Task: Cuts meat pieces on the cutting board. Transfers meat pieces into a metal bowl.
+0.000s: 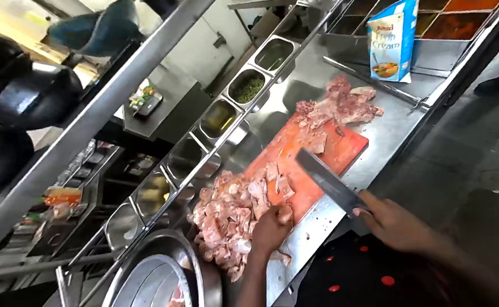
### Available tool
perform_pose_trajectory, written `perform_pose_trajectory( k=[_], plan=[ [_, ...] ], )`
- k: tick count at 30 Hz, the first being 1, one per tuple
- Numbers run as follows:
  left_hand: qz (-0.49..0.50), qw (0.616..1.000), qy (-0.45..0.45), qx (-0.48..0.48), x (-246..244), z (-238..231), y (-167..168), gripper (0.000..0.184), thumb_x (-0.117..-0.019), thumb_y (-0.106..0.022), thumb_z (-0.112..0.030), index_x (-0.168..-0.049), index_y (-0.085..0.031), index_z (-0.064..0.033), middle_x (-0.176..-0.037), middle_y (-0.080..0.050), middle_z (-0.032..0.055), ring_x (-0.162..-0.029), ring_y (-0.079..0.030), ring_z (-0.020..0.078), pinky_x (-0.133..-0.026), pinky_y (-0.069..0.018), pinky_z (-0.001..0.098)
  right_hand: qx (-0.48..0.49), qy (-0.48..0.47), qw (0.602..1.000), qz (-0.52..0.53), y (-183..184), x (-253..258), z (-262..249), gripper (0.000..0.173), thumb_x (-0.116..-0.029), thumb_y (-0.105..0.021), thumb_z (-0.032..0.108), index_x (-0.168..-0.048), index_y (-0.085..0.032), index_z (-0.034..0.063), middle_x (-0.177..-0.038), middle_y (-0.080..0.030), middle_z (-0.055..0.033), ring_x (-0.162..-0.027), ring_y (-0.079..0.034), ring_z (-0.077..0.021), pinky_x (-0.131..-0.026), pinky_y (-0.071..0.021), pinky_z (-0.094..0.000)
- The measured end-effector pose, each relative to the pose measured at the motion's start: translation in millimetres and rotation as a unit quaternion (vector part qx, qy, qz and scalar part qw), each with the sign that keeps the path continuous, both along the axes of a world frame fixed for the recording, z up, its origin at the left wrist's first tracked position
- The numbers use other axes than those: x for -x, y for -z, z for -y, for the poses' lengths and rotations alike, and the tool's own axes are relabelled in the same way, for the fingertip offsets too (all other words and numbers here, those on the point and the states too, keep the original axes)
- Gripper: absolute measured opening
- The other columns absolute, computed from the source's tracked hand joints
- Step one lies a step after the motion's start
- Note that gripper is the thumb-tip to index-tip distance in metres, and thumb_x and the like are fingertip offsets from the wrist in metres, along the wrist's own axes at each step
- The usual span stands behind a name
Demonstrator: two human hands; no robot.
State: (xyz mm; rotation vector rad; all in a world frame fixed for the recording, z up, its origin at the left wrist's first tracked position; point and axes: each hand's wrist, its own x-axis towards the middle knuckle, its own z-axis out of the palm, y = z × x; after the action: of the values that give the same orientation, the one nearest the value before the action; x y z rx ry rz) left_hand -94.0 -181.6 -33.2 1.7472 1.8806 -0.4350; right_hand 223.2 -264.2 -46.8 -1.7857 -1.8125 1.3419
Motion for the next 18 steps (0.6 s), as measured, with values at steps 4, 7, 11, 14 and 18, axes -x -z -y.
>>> perform_pose_trajectory(
  k=[4,7,11,14,18],
  plan=[
    [-0.015,0.997,-0.049,-0.06,-0.3,29.0,17.5,0.07,-0.0871,-0.069,-0.058,-0.143,-0.059,-0.0167,-0.135,-0.065,0.0122,-0.118,-0.067,0.0316,-0.098,-0.0543,0.0574,-0.079,-0.146,0.983,0.082,-16.4,37.9,-3.1,0.034,-0.1099,-0.039,0.04,-0.121,-0.057,0.0138,-0.078,-0.065,-0.0104,-0.077,-0.069,-0.0331,-0.069,-0.0557,-0.0525],
    [0.022,0.987,-0.088,-0.131,1.4,43.3,23.8,0.089,-0.0786,-0.078,-0.065,-0.146,-0.052,-0.012,-0.135,-0.064,0.0125,-0.114,-0.068,0.0311,-0.093,-0.0566,0.0571,-0.279,-0.116,0.948,0.101,-10.2,58.6,3.5,0.028,-0.107,-0.043,0.035,-0.1,-0.06,0.0139,-0.059,-0.055,-0.002,-0.053,-0.064,-0.0245,-0.046,-0.0518,-0.0436],
    [0.081,0.949,-0.124,-0.278,5.8,63.7,35.6,0.102,-0.0695,-0.087,-0.061,-0.144,-0.051,-0.0022,-0.132,-0.063,0.019,-0.111,-0.068,0.0344,-0.092,-0.0567,0.0576,-0.426,-0.069,0.899,0.072,-10.6,76.0,-1.2,0.029,-0.1071,-0.043,0.033,-0.091,-0.058,0.0144,-0.054,-0.048,0.0043,-0.043,-0.054,-0.0146,-0.036,-0.0435,-0.0338],
    [0.131,0.919,-0.126,-0.35,13.5,75.0,47.5,0.094,-0.0711,-0.087,-0.056,-0.138,-0.055,0.0013,-0.129,-0.063,0.022,-0.114,-0.064,0.0365,-0.098,-0.054,0.057,-0.326,-0.137,0.924,0.147,-11.4,77.0,-2.3,0.022,-0.1044,-0.045,0.027,-0.098,-0.058,0.0116,-0.057,-0.053,-0.0001,-0.048,-0.061,-0.0207,-0.042,-0.0503,-0.0385],
    [0.166,0.903,-0.088,-0.388,12.8,81.6,60.9,0.084,-0.0736,-0.086,-0.052,-0.133,-0.06,0.0009,-0.13,-0.063,0.0229,-0.121,-0.06,0.0404,-0.103,-0.0509,0.0566,0.062,-0.244,0.928,0.275,-30.0,82.9,-20.5,0.026,-0.1089,-0.042,0.026,-0.13,-0.048,0.0121,-0.093,-0.068,-0.0149,-0.091,-0.071,-0.0383,-0.076,-0.0577,-0.0548]
  ],
)
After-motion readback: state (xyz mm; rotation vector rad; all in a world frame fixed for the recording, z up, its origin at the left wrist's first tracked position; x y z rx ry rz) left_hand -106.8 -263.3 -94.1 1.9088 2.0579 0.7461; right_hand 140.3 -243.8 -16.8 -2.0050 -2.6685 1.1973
